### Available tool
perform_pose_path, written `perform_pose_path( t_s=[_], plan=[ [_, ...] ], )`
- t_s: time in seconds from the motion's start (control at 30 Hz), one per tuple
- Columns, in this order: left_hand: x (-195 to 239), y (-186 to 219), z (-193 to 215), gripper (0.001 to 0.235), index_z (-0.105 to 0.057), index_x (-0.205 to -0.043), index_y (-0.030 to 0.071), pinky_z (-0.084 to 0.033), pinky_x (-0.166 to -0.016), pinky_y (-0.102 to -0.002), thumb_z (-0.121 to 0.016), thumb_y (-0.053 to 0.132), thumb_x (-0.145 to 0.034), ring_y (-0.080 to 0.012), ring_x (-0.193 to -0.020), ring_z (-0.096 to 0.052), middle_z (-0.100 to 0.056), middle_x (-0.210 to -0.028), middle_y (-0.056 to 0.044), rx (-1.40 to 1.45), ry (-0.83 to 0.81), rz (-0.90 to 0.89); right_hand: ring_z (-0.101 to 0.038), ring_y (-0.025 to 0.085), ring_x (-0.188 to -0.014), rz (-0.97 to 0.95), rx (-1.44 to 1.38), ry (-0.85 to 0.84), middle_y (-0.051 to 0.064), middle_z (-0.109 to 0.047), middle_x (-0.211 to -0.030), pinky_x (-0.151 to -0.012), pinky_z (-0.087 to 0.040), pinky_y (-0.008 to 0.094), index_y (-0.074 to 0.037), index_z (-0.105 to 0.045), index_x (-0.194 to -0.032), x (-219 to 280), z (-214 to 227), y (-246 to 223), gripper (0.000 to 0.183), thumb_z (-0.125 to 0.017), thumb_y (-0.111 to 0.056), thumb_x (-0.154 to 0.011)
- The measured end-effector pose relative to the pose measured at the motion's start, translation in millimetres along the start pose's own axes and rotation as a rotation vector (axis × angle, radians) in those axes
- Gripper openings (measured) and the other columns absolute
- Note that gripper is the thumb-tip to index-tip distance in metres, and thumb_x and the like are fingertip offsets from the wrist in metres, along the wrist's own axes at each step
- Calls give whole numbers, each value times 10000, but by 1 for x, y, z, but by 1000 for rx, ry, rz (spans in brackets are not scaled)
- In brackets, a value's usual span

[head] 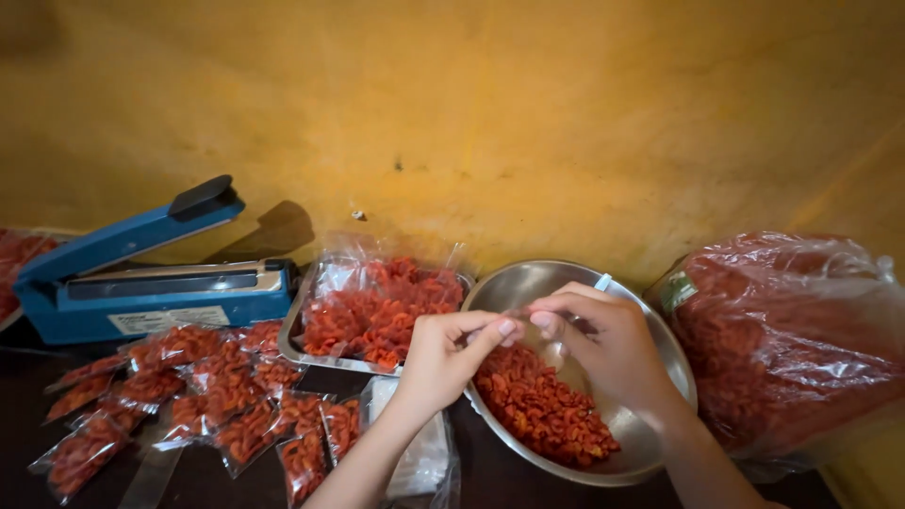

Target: Filling small plastic bags with red snacks using a spoon from a large metal bowl.

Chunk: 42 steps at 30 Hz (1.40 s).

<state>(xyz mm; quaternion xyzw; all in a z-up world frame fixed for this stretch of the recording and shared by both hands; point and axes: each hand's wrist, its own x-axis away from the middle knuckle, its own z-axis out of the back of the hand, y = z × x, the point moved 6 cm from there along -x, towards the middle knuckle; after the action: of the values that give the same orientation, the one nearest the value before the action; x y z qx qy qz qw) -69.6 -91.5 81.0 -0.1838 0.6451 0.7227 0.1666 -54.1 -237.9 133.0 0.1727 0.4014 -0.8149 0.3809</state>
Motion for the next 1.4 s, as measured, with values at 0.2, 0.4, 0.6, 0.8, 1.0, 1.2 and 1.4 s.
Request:
perform_pose_path(
  t_s=[0.2,0.4,0.6,0.8,1.0,1.2,1.4],
  plan=[
    [-19,-15,-12,73,-752,-771,136,-475,-518,-178,-697,181,-784,-4,-587,-550,-688,-567,0,-13,109,44,-632,114,-551,-190,-241,21,77,-663,-643,-465,-558,238,-13,-712,-872,-3,9,42,131,-628,-72,-790],
    [-28,-31,-20,151,-746,-818,146,-458,-487,-168,-697,264,-737,-17,-533,-586,-741,-740,-5,-22,30,78,-749,111,-633,-404,-126,-84,43,-776,-746,-621,-614,210,-77,-694,-972,4,13,68,290,-679,-195,-707],
    [-39,-38,-41,290,-708,-883,110,-545,-825,-263,-522,330,-845,-164,-953,-680,-708,-981,-65,62,-262,71,-782,162,-658,-505,-175,13,87,-794,-755,-627,-666,261,-65,-680,-1014,7,33,81,325,-680,-110,-692],
    [-37,-49,-31,176,-764,-757,130,-431,-472,-157,-659,270,-771,4,-553,-586,-758,-762,6,-35,-108,133,-776,126,-835,-563,-115,-147,39,-807,-879,-813,-607,247,-146,-640,-1117,6,36,94,434,-693,-150,-687],
    [-33,-55,-23,165,-747,-824,137,-571,-610,-185,-672,262,-745,-88,-723,-726,-750,-822,-22,-95,31,60,-729,102,-862,-572,272,-188,-7,-759,-926,-858,-567,259,-200,-618,-1137,5,62,143,376,-620,-205,-761],
    [-33,-63,-18,166,-765,-805,132,-564,-602,-178,-690,256,-724,-64,-692,-724,-763,-784,-10,-130,82,83,-702,129,-866,-527,331,-158,-9,-709,-1030,-807,-548,258,-184,-649,-1098,-1,66,178,385,-654,-287,-727],
    [-34,-69,-19,147,-769,-806,134,-597,-633,-182,-715,223,-702,-79,-704,-741,-772,-774,-19,-115,97,115,-634,114,-836,-513,343,-187,-31,-679,-1035,-768,-465,254,-211,-645,-1123,-8,49,196,365,-602,-314,-775]
  ],
)
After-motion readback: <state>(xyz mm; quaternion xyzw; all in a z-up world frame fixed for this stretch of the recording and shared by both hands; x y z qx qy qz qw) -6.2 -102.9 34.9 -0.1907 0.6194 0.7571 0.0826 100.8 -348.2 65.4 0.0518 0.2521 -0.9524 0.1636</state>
